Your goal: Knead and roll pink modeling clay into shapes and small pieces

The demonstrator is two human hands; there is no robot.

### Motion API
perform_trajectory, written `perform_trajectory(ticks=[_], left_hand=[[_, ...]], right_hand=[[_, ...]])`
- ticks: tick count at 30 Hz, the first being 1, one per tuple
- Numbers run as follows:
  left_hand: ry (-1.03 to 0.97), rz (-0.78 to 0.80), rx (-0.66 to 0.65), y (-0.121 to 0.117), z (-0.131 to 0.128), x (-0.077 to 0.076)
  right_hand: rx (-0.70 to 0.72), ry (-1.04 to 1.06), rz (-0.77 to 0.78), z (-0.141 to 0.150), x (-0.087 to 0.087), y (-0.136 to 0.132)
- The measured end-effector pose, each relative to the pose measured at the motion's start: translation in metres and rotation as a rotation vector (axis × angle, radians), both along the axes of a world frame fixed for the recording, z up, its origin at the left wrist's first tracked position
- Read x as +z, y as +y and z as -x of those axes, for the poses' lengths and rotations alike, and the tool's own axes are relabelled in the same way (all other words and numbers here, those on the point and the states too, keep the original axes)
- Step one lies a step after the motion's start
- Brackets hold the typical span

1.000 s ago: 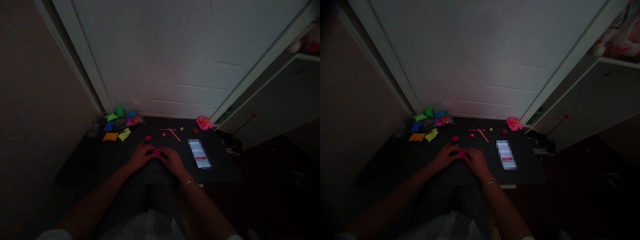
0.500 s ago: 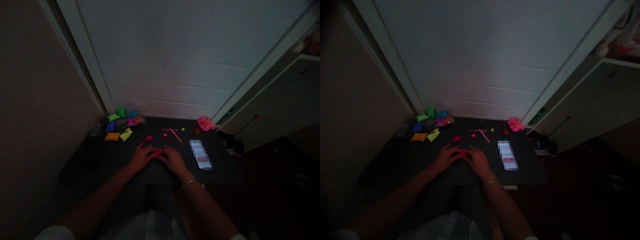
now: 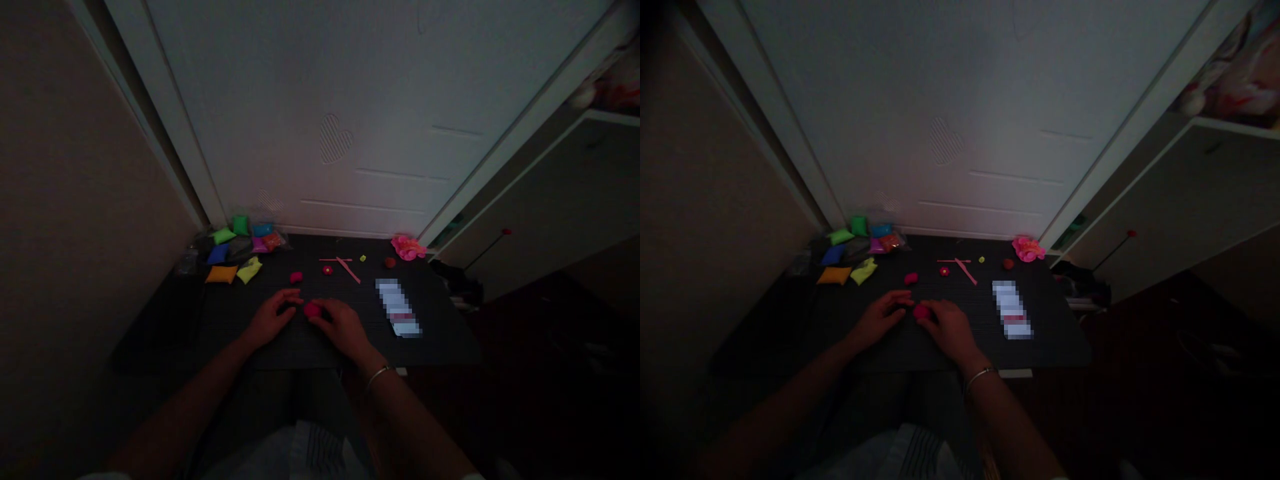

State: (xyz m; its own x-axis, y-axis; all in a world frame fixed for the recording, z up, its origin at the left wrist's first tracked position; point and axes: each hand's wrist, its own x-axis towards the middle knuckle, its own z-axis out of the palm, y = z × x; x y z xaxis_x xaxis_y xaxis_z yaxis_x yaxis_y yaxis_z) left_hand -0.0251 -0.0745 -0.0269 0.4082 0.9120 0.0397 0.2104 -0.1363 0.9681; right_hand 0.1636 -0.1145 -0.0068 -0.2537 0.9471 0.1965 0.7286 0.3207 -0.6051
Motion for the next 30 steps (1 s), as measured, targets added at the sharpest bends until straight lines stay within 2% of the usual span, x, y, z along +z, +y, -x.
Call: perform_trajectory(ticks=[2,6,10,15,22,26,30], left_hand=[[-0.017,0.018,0.06,0.002,0.0,-0.002],[0.038,0.003,0.054,0.003,0.0,-0.004],[0.081,-0.006,0.066,0.003,0.001,-0.006],[0.057,0.007,0.083,0.005,-0.001,-0.008],[0.041,0.052,0.12,0.004,-0.002,-0.004],[0.005,0.072,0.126,0.004,-0.001,-0.004],[0.017,0.082,0.133,0.004,-0.002,-0.003]], right_hand=[[-0.03,-0.03,-0.075,-0.001,-0.001,0.002],[0.016,-0.094,-0.099,-0.003,-0.004,0.008],[-0.072,-0.079,-0.18,-0.003,-0.007,0.007],[0.005,-0.107,-0.116,-0.004,-0.004,0.005],[-0.043,0.052,0.055,-0.006,0.002,0.004],[-0.065,0.076,-0.019,-0.006,0.004,0.007],[-0.033,-0.016,0.008,-0.004,0.004,0.011]])
